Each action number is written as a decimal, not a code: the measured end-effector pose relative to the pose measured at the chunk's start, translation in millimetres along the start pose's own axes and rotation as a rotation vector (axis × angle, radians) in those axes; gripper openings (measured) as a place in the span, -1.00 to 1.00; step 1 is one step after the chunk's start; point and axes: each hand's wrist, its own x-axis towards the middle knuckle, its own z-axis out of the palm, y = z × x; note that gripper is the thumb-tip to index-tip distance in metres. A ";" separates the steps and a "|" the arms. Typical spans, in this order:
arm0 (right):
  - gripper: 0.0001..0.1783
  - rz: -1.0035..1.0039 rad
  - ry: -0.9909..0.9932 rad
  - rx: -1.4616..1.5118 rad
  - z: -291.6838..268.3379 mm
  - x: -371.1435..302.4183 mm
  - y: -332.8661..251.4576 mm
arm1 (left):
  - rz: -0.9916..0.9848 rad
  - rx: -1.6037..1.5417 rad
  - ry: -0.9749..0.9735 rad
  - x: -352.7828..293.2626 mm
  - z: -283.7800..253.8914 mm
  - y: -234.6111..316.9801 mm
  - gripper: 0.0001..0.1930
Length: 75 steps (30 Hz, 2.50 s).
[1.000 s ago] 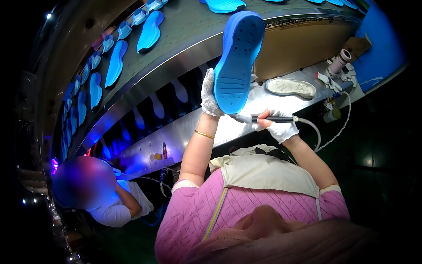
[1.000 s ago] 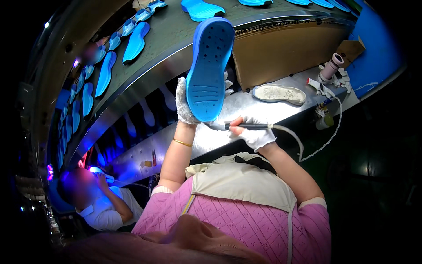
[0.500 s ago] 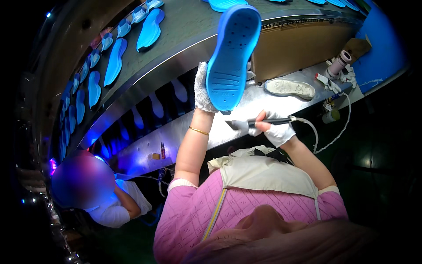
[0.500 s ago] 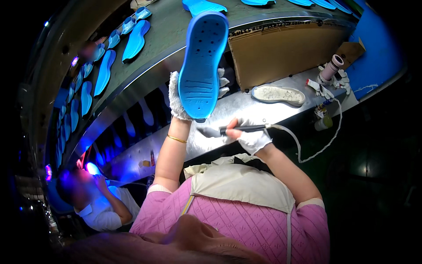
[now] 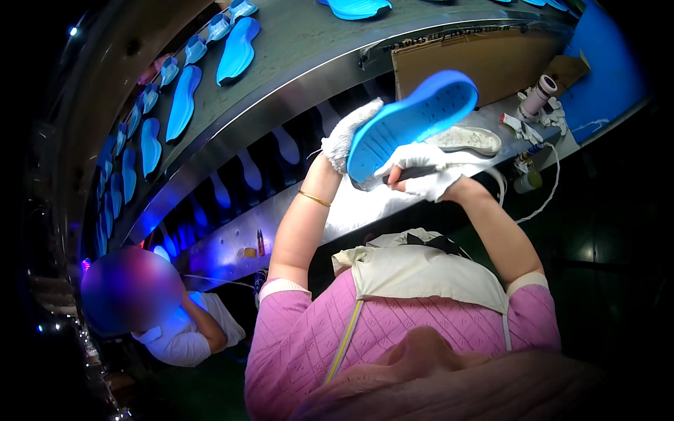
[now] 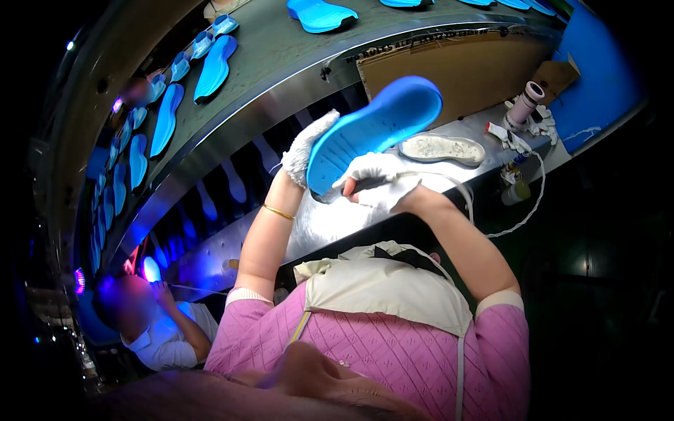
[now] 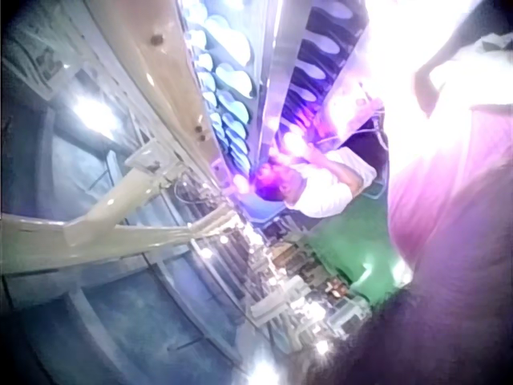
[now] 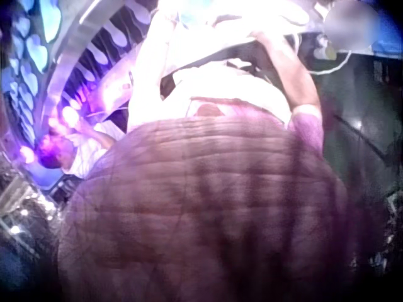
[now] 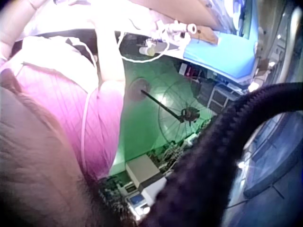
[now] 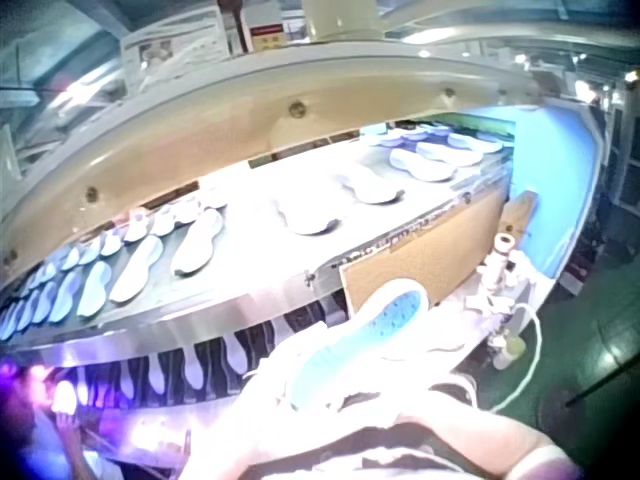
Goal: The person picks up shoe soles one at a time from a conveyor belt and applies liquid to each sole using a handheld brush dispenser.
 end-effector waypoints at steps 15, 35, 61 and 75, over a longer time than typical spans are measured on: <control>-0.90 0.098 0.065 -0.043 -25.8 -5.3 -24.4 | 0.007 0.226 -0.005 -8.9 22.3 7.2 -0.64; -0.92 -0.128 0.614 0.125 27.8 2.0 -8.6 | 0.294 -0.552 -0.322 -7.7 7.9 -52.3 -0.18; -0.83 -0.156 0.390 0.154 -3.6 -7.6 -13.2 | 0.255 -0.370 -0.072 -42.8 -12.2 -61.5 -0.24; -0.77 -0.425 0.299 -0.550 -8.1 0.0 -53.6 | 0.371 -0.246 0.054 -46.2 -2.7 -40.8 -0.30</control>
